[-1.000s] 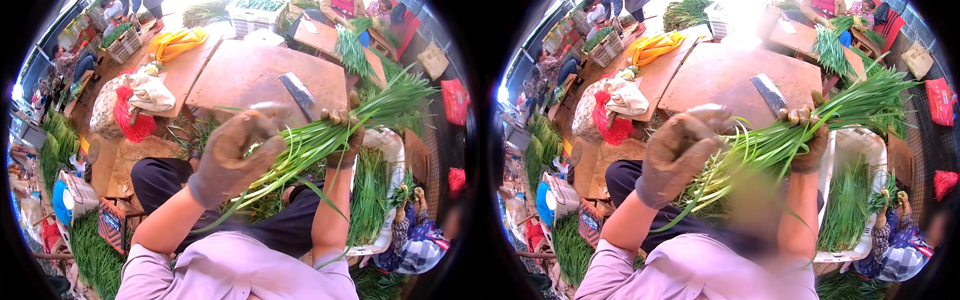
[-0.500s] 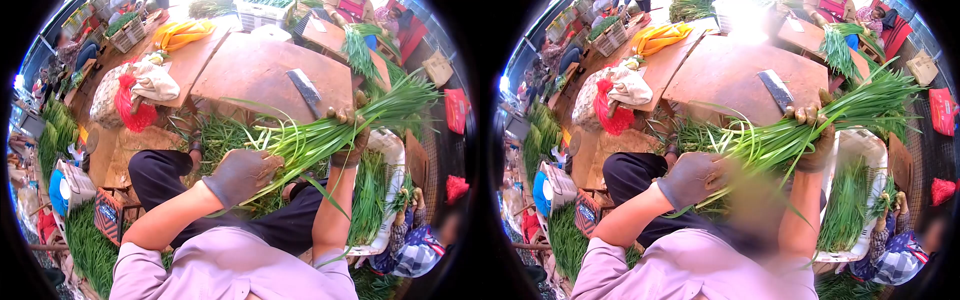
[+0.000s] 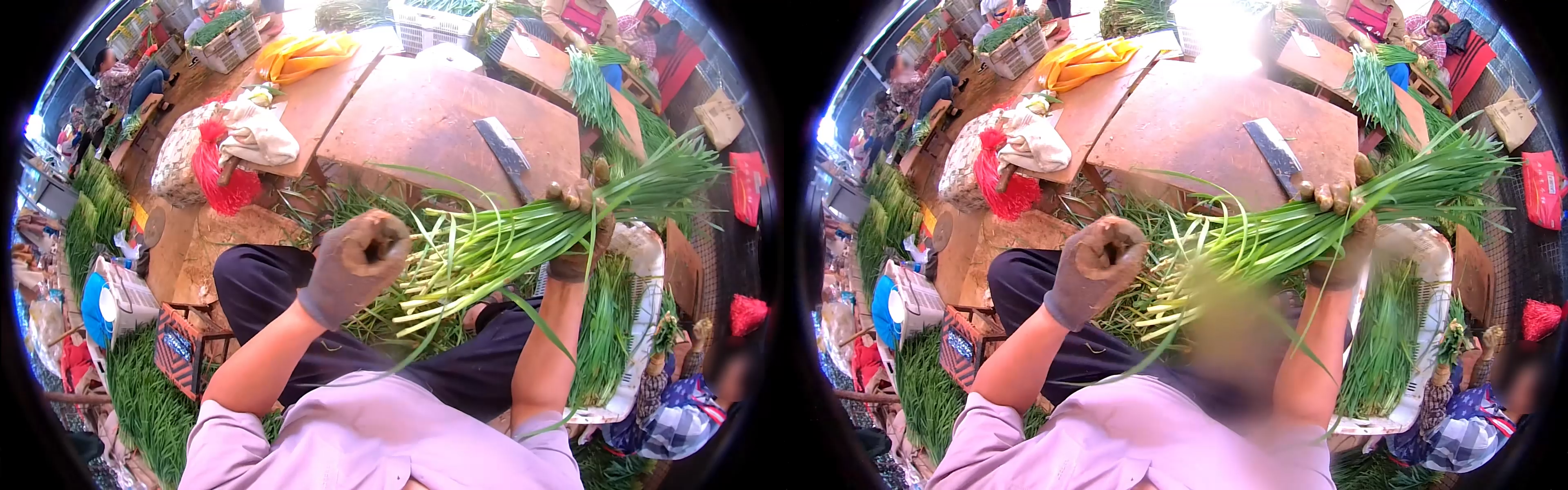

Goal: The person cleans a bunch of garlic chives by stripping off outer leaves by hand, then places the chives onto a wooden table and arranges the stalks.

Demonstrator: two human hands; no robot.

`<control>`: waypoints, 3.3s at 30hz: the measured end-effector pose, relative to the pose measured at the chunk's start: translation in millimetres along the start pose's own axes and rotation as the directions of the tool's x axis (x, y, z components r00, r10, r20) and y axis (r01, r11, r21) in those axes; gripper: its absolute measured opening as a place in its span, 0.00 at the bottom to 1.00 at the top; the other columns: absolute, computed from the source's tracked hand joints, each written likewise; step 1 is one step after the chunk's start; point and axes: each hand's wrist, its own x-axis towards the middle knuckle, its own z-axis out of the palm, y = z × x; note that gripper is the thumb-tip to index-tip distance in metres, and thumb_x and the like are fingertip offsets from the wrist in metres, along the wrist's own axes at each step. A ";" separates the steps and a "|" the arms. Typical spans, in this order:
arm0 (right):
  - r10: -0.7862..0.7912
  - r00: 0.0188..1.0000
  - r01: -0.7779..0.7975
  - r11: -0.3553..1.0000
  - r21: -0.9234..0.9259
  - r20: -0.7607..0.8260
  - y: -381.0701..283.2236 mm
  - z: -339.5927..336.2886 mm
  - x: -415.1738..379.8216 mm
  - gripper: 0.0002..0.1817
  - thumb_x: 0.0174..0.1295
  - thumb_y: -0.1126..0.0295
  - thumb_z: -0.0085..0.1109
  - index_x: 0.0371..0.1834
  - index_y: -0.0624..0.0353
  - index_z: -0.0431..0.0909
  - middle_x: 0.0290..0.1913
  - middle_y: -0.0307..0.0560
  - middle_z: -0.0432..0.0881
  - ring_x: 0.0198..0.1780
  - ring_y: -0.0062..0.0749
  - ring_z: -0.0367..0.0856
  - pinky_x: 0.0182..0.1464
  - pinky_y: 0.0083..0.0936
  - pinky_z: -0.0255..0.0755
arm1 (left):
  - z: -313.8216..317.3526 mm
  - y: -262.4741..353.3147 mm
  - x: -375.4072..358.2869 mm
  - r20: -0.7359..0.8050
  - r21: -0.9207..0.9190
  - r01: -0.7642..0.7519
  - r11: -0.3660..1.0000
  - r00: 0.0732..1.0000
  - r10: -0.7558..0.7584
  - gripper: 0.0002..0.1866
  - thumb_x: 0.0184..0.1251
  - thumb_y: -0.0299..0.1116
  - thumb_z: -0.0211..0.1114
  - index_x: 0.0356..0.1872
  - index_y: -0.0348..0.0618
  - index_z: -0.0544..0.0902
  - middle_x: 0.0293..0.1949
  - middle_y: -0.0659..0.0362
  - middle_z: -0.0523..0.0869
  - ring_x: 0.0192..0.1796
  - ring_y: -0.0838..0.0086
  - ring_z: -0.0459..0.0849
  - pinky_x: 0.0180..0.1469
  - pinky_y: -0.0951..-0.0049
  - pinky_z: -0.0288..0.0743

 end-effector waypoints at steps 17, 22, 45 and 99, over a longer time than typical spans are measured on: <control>0.062 0.979 -0.064 0.998 0.006 0.195 8.0 -0.6 3.3 0.29 0.71 0.68 0.57 0.75 0.57 0.67 0.29 0.34 0.65 0.38 0.27 0.71 0.62 0.39 0.63 | 33.2 -49.2 42.7 0.602 0.163 -0.315 0.935 0.782 0.159 0.46 0.69 0.62 0.63 0.80 0.50 0.58 0.74 0.40 0.67 0.74 0.45 0.67 0.76 0.54 0.61; 0.065 0.990 -0.068 0.997 0.024 0.122 8.1 0.9 1.0 0.28 0.70 0.69 0.58 0.74 0.57 0.68 0.28 0.34 0.65 0.38 0.27 0.72 0.63 0.38 0.64 | 24.3 -71.1 33.7 0.676 0.270 -0.261 0.927 0.737 0.011 0.45 0.66 0.44 0.71 0.79 0.43 0.59 0.78 0.46 0.63 0.79 0.52 0.62 0.79 0.59 0.57; -0.014 1.000 0.010 0.986 0.166 0.021 -29.6 -18.2 -4.8 0.19 0.69 0.70 0.58 0.61 0.61 0.74 0.27 0.34 0.68 0.33 0.25 0.72 0.55 0.33 0.69 | 5.1 -165.4 -21.7 0.240 0.793 0.170 0.585 0.796 -0.556 0.17 0.75 0.38 0.55 0.61 0.49 0.76 0.44 0.43 0.88 0.50 0.48 0.86 0.51 0.51 0.79; -0.061 0.994 0.051 0.992 0.116 0.088 -21.4 -0.2 -0.4 0.20 0.71 0.69 0.54 0.64 0.62 0.73 0.29 0.35 0.71 0.37 0.26 0.76 0.56 0.33 0.69 | 33.4 -38.9 20.0 0.404 0.481 -0.523 0.704 0.845 0.352 0.04 0.63 0.34 0.63 0.33 0.48 0.79 0.26 0.52 0.83 0.30 0.53 0.85 0.32 0.55 0.78</control>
